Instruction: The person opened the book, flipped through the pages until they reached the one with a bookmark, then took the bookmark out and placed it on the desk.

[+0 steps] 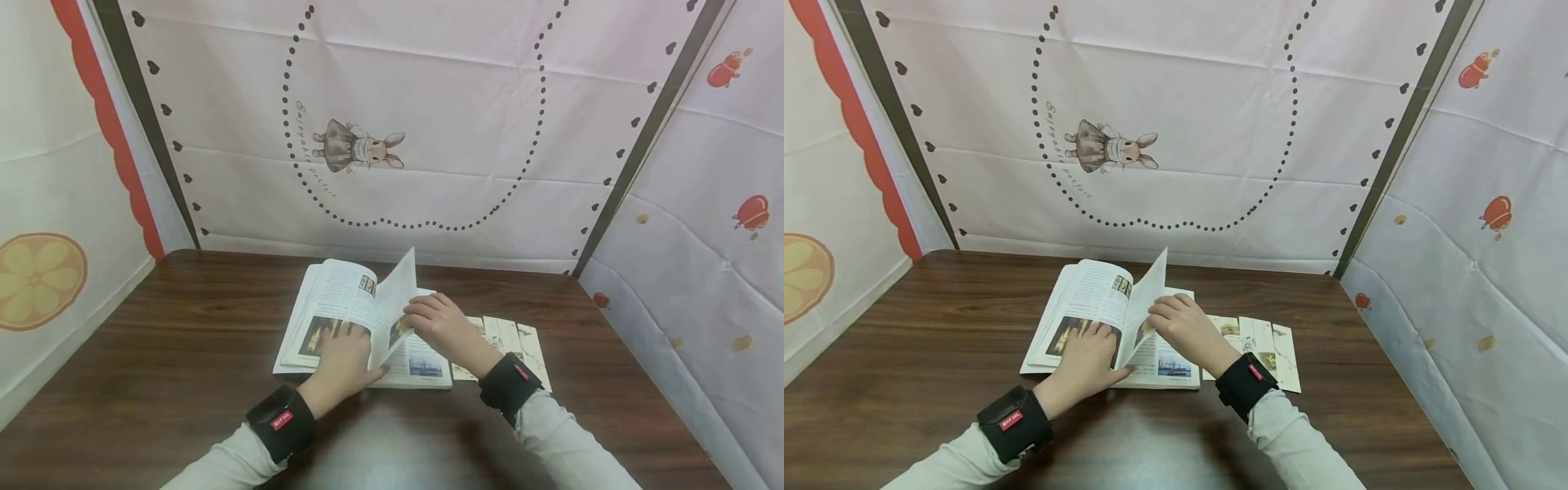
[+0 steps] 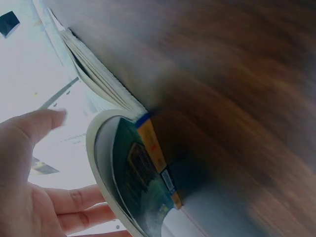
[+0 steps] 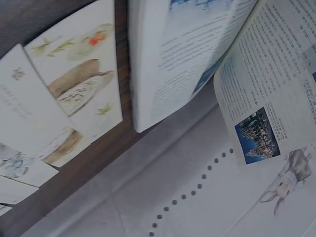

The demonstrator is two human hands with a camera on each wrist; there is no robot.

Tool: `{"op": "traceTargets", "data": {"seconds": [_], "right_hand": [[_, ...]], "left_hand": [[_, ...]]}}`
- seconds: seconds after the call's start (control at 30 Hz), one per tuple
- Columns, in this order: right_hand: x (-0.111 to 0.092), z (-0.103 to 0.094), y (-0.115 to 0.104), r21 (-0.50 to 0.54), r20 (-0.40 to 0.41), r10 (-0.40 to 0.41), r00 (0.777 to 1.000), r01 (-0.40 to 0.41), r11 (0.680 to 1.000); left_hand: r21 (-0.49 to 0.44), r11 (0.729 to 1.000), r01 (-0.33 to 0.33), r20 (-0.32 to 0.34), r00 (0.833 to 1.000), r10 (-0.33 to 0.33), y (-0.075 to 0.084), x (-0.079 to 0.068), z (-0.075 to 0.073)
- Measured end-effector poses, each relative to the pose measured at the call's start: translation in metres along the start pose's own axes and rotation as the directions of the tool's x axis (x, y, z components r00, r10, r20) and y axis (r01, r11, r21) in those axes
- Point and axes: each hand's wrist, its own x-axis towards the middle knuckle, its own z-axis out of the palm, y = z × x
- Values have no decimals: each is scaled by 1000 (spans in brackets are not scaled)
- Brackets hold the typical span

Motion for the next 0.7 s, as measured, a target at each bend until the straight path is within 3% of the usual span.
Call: {"op": "traceTargets", "data": {"seconds": [0.13,0.23,0.4,0.53,0.63,0.7], "right_hand": [[5,1,-1,-25,-26,-9,1000,9,1000],[4,2,-1,-17,-26,41,999,-42,999],[-4,5,1,68,46,192,980,-194,979],[-14,5,3,100,209,265,941,-290,952],[-21,6,5,101,340,304,890,-356,929],[-24,8,7,99,420,325,847,-398,912]], "left_hand": [[9,1000,14,-3,1000,-14,3,1,-3],[-10,1000,24,-7,1000,-24,2,2,-5],[-176,981,86,-58,993,-98,-6,1,-9],[-384,902,198,-31,973,-227,-16,-1,-12],[-490,832,259,-8,953,-302,-24,-1,-14],[-545,794,271,-27,940,-340,-30,-2,-15]]}}
